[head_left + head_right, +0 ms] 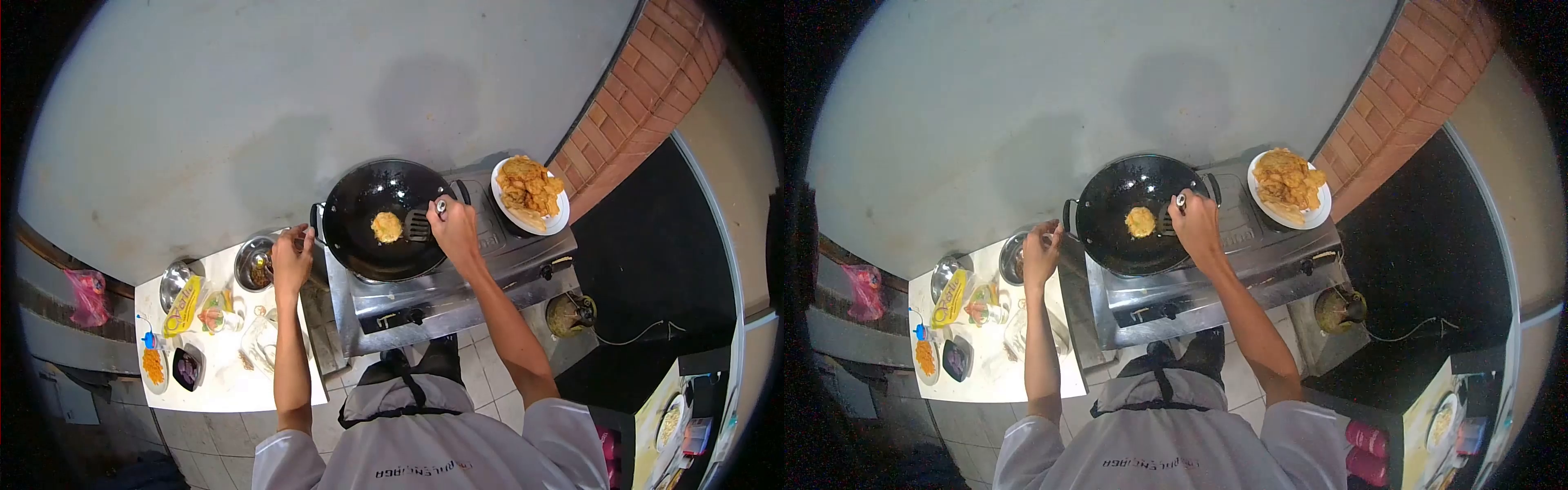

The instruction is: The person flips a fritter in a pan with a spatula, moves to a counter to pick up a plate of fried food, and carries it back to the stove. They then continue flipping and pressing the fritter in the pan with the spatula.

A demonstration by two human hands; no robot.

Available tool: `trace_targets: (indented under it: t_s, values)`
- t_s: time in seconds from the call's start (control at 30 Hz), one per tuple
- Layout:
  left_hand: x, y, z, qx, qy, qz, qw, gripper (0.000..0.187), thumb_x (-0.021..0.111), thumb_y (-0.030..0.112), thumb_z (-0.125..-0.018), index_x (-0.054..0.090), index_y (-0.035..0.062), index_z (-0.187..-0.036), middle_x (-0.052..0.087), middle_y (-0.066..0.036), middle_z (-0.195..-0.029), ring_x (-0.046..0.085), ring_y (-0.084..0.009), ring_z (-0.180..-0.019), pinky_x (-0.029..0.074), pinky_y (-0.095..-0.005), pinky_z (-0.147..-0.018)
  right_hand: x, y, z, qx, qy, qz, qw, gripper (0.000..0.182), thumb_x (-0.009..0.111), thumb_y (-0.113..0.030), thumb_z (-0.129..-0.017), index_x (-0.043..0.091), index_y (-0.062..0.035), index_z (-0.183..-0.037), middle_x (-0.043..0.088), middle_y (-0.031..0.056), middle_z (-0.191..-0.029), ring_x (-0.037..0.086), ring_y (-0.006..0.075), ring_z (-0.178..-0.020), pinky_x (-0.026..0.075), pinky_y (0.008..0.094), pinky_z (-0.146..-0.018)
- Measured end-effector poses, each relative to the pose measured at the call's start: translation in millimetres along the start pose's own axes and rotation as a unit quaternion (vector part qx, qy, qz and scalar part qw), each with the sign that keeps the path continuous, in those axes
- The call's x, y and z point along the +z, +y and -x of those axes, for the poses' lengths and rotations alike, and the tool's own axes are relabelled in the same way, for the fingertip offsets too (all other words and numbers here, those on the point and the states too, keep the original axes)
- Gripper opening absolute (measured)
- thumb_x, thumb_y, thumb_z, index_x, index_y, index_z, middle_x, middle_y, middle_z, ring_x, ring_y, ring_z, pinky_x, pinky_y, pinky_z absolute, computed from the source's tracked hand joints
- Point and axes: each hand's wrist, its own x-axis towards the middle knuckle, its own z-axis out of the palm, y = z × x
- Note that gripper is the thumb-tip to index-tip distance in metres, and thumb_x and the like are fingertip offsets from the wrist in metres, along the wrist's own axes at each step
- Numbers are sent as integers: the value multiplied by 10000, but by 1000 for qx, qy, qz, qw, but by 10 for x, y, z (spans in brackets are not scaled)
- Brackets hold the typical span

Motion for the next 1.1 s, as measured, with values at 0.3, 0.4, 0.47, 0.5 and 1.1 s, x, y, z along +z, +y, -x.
trace_targets:
  t_s: [0.3,0.4,0.47,0.5,1.1]
  values:
    - [-16,-15,51,-30,-16,-10,999,269,629,200,-885,668,3,-1064,647,-187,-934,649,-278,-737,498,-362,-704,53,39,80,152,18,-137,979,287,620,-115,-847,527,51,-631,533,181,-502,596,322,-462,432,404,-471]
    - [-48,18,47,-64,-24,-5,998,261,630,195,-885,670,19,-1073,647,-186,-944,650,-268,-735,499,-363,-706,59,-24,90,149,24,-150,977,296,621,-122,-852,528,50,-630,551,183,-515,595,334,-461,437,395,-464]
    - [-32,-32,31,-43,-14,-22,999,254,630,200,-885,674,39,-1076,646,-184,-949,650,-261,-732,499,-362,-708,160,40,60,102,45,-121,986,276,620,-132,-865,558,50,-666,559,139,-506,589,266,-425,431,352,-406]
    - [-30,-33,25,-43,-12,-22,999,254,630,200,-885,674,39,-1076,646,-184,-949,650,-261,-732,499,-362,-708,203,64,38,55,66,-89,992,262,618,-142,-879,588,50,-703,568,94,-497,583,198,-390,426,309,-348]
    - [-351,133,228,-63,12,67,996,281,633,234,-892,680,22,-1070,675,-120,-904,547,-148,-649,449,-287,-617,413,-466,-41,-76,53,-89,992,176,621,-103,-854,587,48,-770,591,222,-699,594,380,-631,446,441,-551]
